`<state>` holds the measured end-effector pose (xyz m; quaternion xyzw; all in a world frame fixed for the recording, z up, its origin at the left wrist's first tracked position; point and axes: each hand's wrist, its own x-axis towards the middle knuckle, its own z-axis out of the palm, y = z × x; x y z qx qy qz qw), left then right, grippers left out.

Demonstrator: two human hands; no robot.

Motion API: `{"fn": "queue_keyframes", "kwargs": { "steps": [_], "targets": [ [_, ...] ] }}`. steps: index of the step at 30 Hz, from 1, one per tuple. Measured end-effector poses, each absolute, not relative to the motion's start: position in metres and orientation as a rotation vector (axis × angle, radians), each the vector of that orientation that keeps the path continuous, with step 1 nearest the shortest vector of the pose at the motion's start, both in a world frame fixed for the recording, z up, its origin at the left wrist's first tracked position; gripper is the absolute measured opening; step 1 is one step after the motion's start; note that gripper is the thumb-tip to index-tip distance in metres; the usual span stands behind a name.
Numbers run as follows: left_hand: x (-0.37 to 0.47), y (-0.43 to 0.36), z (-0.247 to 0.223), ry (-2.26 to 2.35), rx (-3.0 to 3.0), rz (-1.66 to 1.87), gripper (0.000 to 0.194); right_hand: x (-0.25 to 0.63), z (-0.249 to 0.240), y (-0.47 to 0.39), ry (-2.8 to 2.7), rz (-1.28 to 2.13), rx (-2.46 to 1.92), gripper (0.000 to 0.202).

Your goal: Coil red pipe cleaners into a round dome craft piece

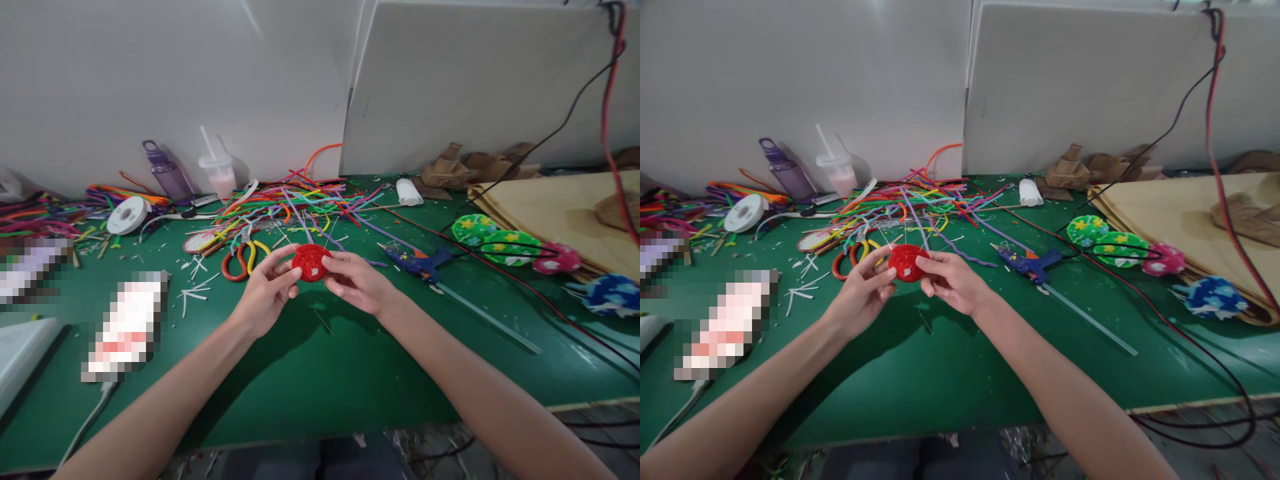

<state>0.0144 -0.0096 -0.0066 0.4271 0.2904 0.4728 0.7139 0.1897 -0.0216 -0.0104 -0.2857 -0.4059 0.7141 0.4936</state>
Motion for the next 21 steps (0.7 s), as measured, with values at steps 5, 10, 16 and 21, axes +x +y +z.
{"fn": "queue_keyframes", "kwargs": {
  "steps": [5, 10, 16, 21],
  "targets": [
    [0.0144, -0.0085, -0.007, 0.67, 0.962, 1.076, 0.038, 0.1899, -0.0113, -0.0204, -0.946, 1.718, -0.704, 0.03],
    [0.0153, -0.0094, -0.0065, 0.688, 1.043, 1.076, 0.035, 0.1926, -0.013, -0.0182, -0.864, 1.778, -0.682, 0.031],
    [0.0151, -0.0082, -0.009, 0.713, 1.042, 1.117, 0.035, 0.1905, -0.0107, -0.0201, -0.815, 1.785, -0.669, 0.026],
    [0.0136, -0.0048, -0.0092, 0.719, 0.964, 1.131, 0.034, 0.1889, -0.0079, -0.0208, -0.709, 1.815, -0.683, 0.021]
  ]
}}
